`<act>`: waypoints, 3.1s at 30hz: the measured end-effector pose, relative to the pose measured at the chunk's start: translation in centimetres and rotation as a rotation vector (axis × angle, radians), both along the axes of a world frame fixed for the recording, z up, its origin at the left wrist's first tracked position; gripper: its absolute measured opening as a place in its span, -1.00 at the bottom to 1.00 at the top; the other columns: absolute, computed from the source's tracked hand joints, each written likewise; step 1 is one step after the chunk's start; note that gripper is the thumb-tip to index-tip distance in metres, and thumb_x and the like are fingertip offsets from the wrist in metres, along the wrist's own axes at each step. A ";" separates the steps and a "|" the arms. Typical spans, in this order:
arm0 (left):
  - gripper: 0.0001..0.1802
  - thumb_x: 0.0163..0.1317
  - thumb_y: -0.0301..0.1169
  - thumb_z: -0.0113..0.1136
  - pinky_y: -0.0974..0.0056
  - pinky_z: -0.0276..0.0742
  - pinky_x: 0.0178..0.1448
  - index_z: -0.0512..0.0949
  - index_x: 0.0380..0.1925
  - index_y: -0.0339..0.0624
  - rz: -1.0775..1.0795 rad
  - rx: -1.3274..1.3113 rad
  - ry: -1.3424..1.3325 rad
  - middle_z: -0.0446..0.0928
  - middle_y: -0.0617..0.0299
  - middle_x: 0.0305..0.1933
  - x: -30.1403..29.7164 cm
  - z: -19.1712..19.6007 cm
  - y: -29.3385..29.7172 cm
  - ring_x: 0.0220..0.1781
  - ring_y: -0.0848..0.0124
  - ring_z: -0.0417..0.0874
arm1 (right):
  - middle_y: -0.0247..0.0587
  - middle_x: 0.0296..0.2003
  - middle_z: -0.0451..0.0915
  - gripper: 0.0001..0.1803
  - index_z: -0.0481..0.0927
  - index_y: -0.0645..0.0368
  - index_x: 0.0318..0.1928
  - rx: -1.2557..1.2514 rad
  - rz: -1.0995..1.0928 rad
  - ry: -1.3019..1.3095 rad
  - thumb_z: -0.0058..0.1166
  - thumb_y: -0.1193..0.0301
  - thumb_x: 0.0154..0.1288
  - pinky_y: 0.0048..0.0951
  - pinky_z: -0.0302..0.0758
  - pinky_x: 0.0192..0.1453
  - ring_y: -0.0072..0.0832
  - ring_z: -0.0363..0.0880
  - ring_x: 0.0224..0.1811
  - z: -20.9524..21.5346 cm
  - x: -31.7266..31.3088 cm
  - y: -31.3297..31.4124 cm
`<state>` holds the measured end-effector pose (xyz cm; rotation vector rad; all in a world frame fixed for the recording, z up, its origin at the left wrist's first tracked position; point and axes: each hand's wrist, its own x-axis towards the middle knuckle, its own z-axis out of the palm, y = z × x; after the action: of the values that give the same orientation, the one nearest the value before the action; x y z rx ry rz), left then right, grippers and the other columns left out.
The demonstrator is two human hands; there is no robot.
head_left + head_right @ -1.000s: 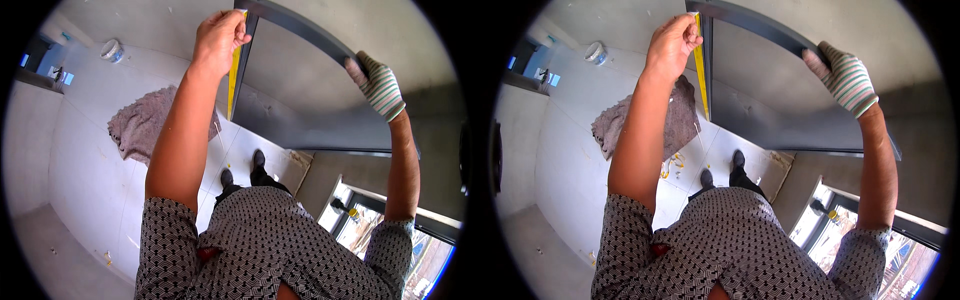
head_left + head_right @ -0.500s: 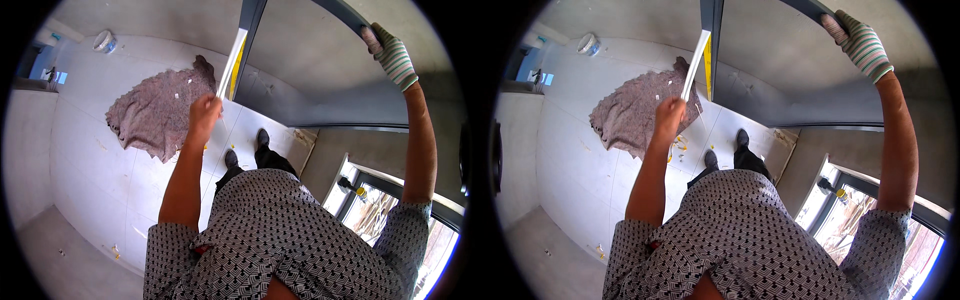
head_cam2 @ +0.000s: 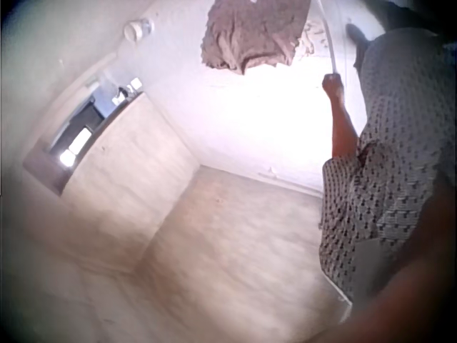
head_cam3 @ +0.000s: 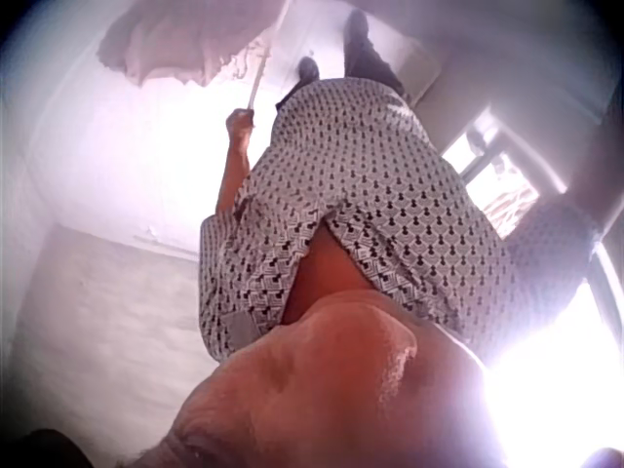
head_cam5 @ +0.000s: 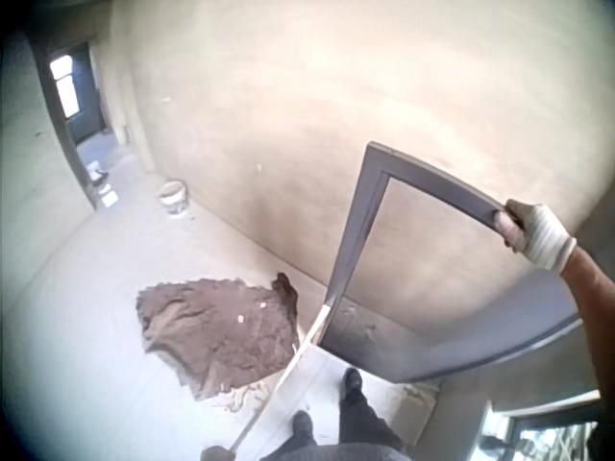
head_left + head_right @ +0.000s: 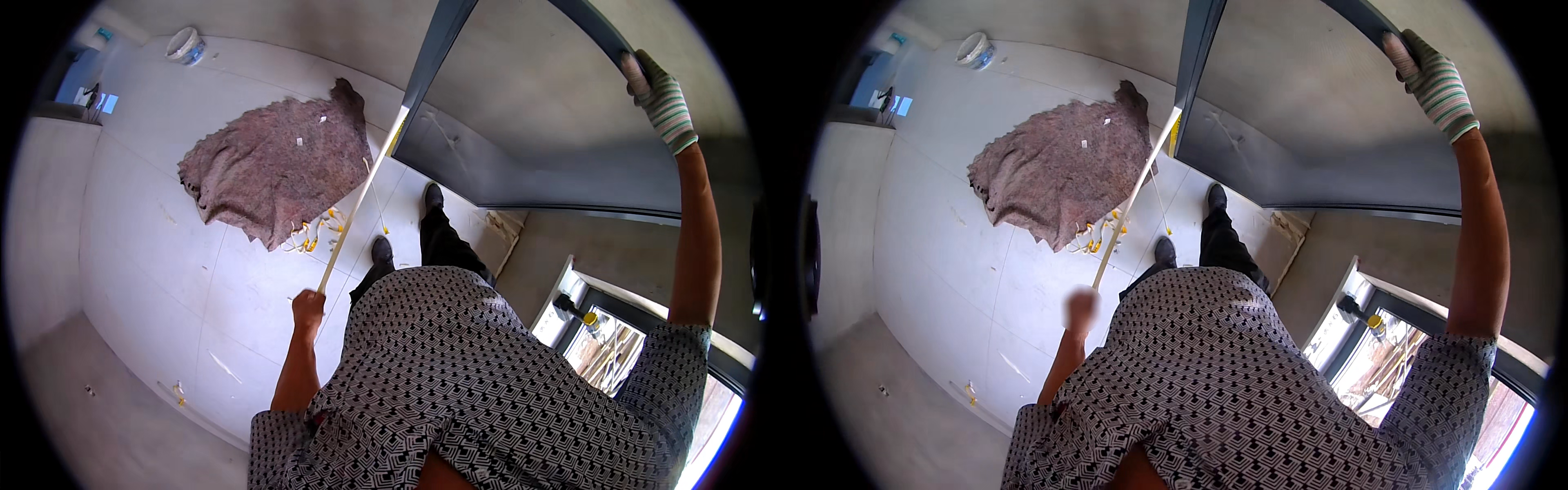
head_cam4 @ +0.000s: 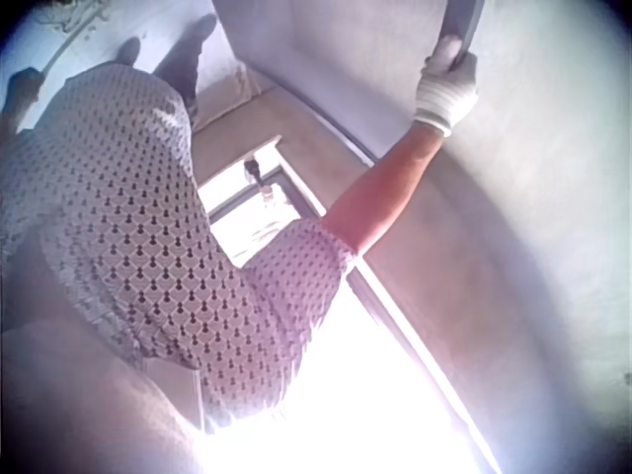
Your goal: The person removes yellow protective film from the edges of a window screen frame. They peel the film off by hand, working along the perimeter of the frame to expose the grey surface underneath.
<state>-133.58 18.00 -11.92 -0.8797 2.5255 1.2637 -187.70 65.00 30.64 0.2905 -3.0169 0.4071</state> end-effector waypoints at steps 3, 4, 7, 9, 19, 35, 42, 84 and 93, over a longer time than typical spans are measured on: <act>-0.66 0.21 -0.28 0.22 0.02 0.46 -0.43 0.52 -0.61 -0.35 -0.004 -0.125 -0.097 0.50 0.06 -0.65 6.5 -2.1 -0.9 -0.62 0.23 0.50 | -0.38 -0.50 0.52 -0.12 0.51 0.24 0.38 0.013 0.009 -0.015 0.06 -0.30 0.44 -0.51 0.50 -0.31 -0.62 0.47 -0.50 0.0 -0.2 0.2; -0.70 0.19 -0.32 0.23 -0.01 0.41 -0.43 0.49 -0.62 -0.28 0.006 -0.140 -0.124 0.47 0.06 -0.64 8.6 -2.4 -1.1 -0.59 0.19 0.49 | -0.39 -0.50 0.52 -0.12 0.51 0.23 0.38 0.017 0.011 -0.019 0.06 -0.30 0.44 -0.50 0.49 -0.32 -0.62 0.47 -0.50 -0.1 -0.3 0.3; -0.74 0.09 -0.47 0.30 -0.06 0.26 -0.44 0.41 -0.66 -0.09 -0.014 -0.191 -0.225 0.38 0.09 -0.60 14.0 -1.7 -1.7 -0.52 0.11 0.48 | -0.39 -0.51 0.52 -0.14 0.52 0.21 0.37 0.020 0.003 0.016 0.06 -0.30 0.45 -0.50 0.48 -0.35 -0.62 0.48 -0.51 -0.2 -0.6 0.4; -0.76 0.12 -0.39 0.28 -0.06 0.34 -0.40 0.46 -0.64 -0.18 0.057 -0.173 -0.376 0.45 0.02 -0.59 16.6 -0.1 -1.8 -0.54 0.08 0.52 | -0.39 -0.51 0.51 -0.15 0.53 0.21 0.35 0.028 0.009 0.043 0.05 -0.30 0.45 -0.49 0.48 -0.37 -0.62 0.48 -0.51 -0.3 -0.8 0.5; -0.62 0.25 -0.33 0.22 0.00 0.51 -0.46 0.56 -0.54 -0.54 0.638 -0.039 -0.920 0.60 -0.11 -0.60 26.5 8.8 -0.3 -0.62 0.13 0.62 | -0.34 -0.50 0.55 0.00 0.50 0.18 0.40 -0.008 -0.004 -0.018 0.00 -0.45 0.35 -0.48 0.54 -0.30 -0.60 0.48 -0.50 -0.3 -2.1 2.0; -0.51 0.26 -0.03 0.32 0.01 0.69 0.01 0.71 -0.06 -0.24 0.017 -0.393 -1.544 0.72 -0.07 -0.05 43.1 16.6 -2.7 0.05 0.07 0.77 | -0.40 -0.53 0.53 -0.02 0.49 0.09 0.43 -0.025 -0.013 0.044 0.00 -0.45 0.34 -0.51 0.49 -0.37 -0.65 0.45 -0.54 -1.1 -3.2 3.0; -0.78 0.24 -0.26 0.23 0.11 0.51 -0.32 0.53 -0.34 -0.19 0.607 -0.303 -1.164 0.58 0.08 -0.36 41.2 19.1 -5.8 -0.36 0.24 0.55 | -0.42 -0.53 0.52 0.04 0.46 0.08 0.46 -0.032 -0.011 0.000 0.04 -0.48 0.29 -0.55 0.46 -0.44 -0.68 0.46 -0.54 -1.1 -4.6 3.5; -0.69 0.51 -0.29 0.13 0.07 0.64 0.32 0.49 0.03 -0.35 0.731 0.016 0.485 0.62 -0.02 0.09 -10.5 20.1 -14.6 0.12 0.16 0.69 | 0.10 -0.51 0.64 -0.50 0.63 0.23 -0.29 0.112 0.222 0.198 0.07 0.00 0.54 -0.16 0.60 -0.28 -0.02 0.65 -0.45 0.8 2.7 -2.8; -0.74 0.47 -0.39 0.22 0.30 0.58 0.09 0.56 0.03 -0.35 0.159 -0.043 0.599 0.61 0.18 -0.06 -21.1 19.2 -7.6 -0.02 0.38 0.64 | 0.04 -0.28 0.77 -0.24 0.71 0.23 0.00 0.226 0.076 0.189 0.02 -0.30 0.43 -0.16 0.66 0.05 -0.04 0.77 -0.15 2.6 6.6 -3.6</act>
<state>-154.71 10.40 7.28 -0.8153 2.9816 1.7459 -181.12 61.37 33.25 0.4336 -2.8713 0.0385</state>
